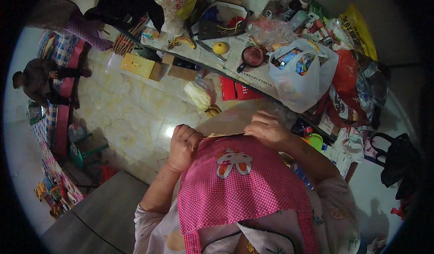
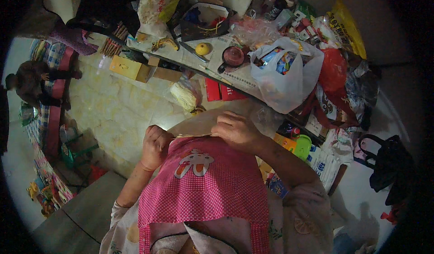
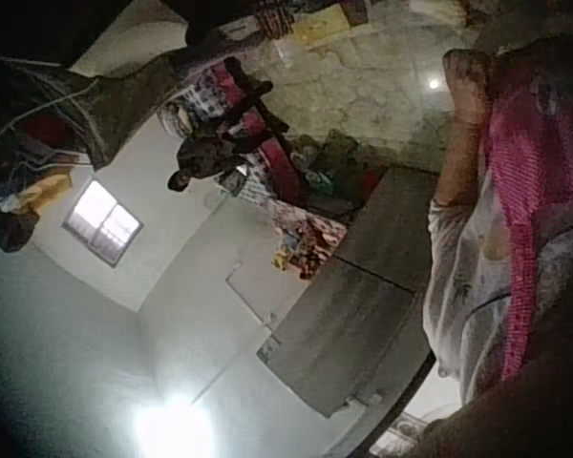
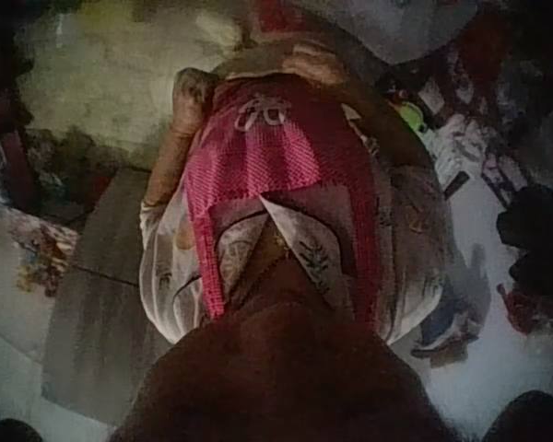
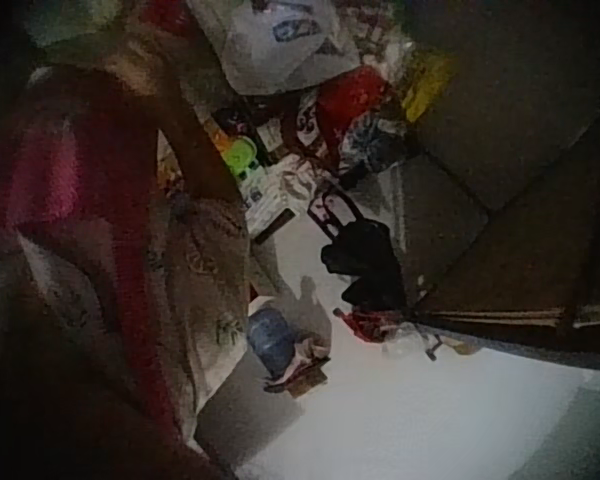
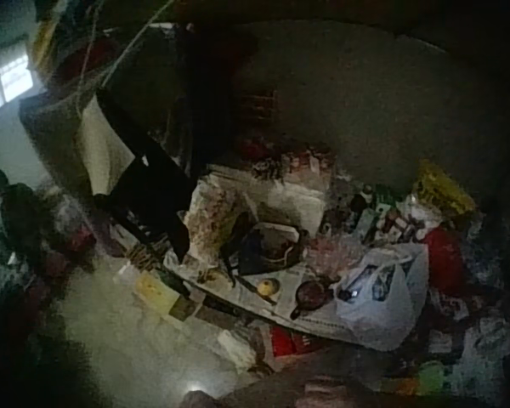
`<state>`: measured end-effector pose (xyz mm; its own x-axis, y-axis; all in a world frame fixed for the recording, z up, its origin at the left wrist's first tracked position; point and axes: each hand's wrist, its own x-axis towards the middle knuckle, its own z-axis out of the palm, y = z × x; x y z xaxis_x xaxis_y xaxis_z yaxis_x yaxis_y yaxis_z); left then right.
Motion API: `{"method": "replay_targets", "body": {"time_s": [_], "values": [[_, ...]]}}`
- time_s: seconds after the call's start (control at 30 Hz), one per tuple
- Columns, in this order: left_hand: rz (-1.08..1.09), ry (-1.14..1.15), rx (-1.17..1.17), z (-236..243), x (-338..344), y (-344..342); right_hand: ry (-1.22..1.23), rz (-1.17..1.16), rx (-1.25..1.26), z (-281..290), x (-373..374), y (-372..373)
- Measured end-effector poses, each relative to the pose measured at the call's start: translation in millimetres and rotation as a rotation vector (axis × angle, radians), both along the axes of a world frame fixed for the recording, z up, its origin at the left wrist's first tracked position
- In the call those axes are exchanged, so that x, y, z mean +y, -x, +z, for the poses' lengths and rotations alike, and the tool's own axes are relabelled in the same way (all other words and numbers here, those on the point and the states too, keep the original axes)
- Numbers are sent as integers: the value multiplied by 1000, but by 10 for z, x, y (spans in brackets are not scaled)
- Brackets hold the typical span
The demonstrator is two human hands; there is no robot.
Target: The person carries a pink mug through the house, opens a paper bag, and adds its contents to the mug. They then return to the kitchen and stir a bowl of batter with chopsticks.
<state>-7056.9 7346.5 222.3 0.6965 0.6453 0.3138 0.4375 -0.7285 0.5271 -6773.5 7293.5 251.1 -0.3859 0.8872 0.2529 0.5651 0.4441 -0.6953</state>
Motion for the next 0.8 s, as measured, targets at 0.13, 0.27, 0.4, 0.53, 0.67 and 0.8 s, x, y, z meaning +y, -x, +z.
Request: {"method": "replay_targets", "body": {"time_s": [0.13, 0.27, 0.4, 0.53, 0.67, 0.8], "values": [[5, 20, 13, -3, -21, -8, 6, -11, -3, -9, -25, -21], [56, 2, 49, -22, -6, 25, -8, -2, 18, 7, -14, -37], [80, 11, 83, -121, 0, 190, 58, -2, -12, 65, -24, -59], [80, 45, 84, -227, -38, 269, 43, 26, -73, 44, -26, -55], [80, 77, 123, -106, -32, 201, -6, -1, -32, 36, -13, -42], [89, 29, 117, -123, -10, 254, -62, 37, -50, 24, 3, -62]]}}
